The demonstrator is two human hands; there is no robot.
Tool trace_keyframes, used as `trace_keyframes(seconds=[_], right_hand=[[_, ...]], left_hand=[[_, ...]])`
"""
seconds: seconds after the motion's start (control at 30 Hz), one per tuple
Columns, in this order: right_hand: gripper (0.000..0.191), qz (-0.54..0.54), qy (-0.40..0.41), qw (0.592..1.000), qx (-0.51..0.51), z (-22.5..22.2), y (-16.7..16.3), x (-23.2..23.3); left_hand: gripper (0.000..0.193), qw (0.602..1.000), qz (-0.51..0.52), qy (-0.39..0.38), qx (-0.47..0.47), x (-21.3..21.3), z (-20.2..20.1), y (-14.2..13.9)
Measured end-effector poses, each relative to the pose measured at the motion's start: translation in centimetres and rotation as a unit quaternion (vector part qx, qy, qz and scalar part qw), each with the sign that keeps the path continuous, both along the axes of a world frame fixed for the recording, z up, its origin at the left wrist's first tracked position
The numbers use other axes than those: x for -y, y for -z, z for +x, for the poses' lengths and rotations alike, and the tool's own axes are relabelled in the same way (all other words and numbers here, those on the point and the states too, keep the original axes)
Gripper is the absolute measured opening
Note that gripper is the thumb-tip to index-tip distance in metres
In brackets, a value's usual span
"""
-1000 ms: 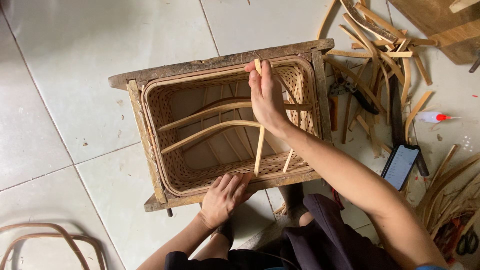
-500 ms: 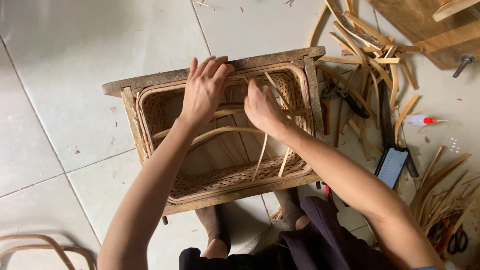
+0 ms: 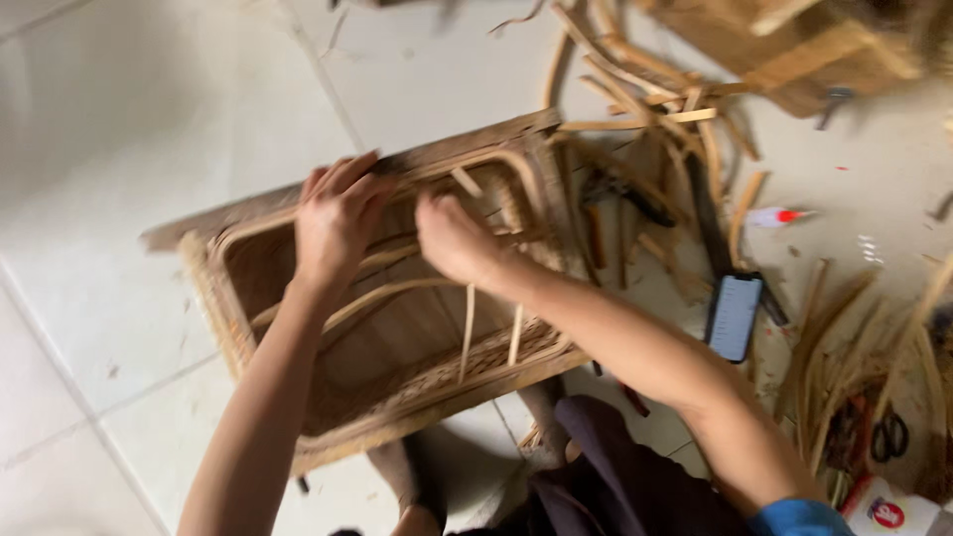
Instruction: The person inserts thin wooden strips into a rectangular basket frame, bends them into arches, and secures them using pliers and a hammer. They repeatedly adjust the strips and tap them into place while working on the basket structure.
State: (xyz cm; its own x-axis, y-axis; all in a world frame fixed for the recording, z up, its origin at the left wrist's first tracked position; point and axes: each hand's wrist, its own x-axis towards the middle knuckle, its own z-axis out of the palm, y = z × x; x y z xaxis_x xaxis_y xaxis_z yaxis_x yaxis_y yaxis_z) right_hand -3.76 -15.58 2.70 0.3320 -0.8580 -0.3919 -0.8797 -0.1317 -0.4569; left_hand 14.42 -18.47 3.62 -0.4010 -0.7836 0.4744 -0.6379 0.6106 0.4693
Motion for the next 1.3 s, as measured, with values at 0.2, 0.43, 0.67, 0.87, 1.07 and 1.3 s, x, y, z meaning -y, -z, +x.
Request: trace_keyframes(seconds=[0.2,0.43,0.67,0.87,1.07,1.3], right_hand=[[0.019,-0.259,0.08,0.937,0.219,-13.2,-3.9,1.3],[0.025,-0.284,0.279,0.917,0.008,-28.7,2.1,6.6],[0.035,-0.166,0.529,0.822,0.129,-26.8,3.7,6.7],[0.013,-0.352,0.241,0.905,-0.007,-28.8,-0.7,7.7],[0.017,-0.098,0.254,0.955,0.118,-28.9,-4.5,6.5],[0.026,-0.108,0.338,0.923,0.151,-24.3,2.6,5.6]], left_hand=[[0.014,0.997,0.021,-0.023,0.066,-1.5,3.7,-1.2],[0.01,0.997,0.034,-0.059,0.036,-3.0,6.1,0.4],[0.004,0.996,0.042,-0.075,0.016,-3.2,5.7,0.4],[0.004,0.995,0.061,-0.08,0.023,-3.6,6.4,1.0],[0.004,0.996,0.035,-0.082,0.021,-3.5,6.5,1.6],[0.004,0.995,0.041,-0.074,0.047,-4.4,7.7,2.3]])
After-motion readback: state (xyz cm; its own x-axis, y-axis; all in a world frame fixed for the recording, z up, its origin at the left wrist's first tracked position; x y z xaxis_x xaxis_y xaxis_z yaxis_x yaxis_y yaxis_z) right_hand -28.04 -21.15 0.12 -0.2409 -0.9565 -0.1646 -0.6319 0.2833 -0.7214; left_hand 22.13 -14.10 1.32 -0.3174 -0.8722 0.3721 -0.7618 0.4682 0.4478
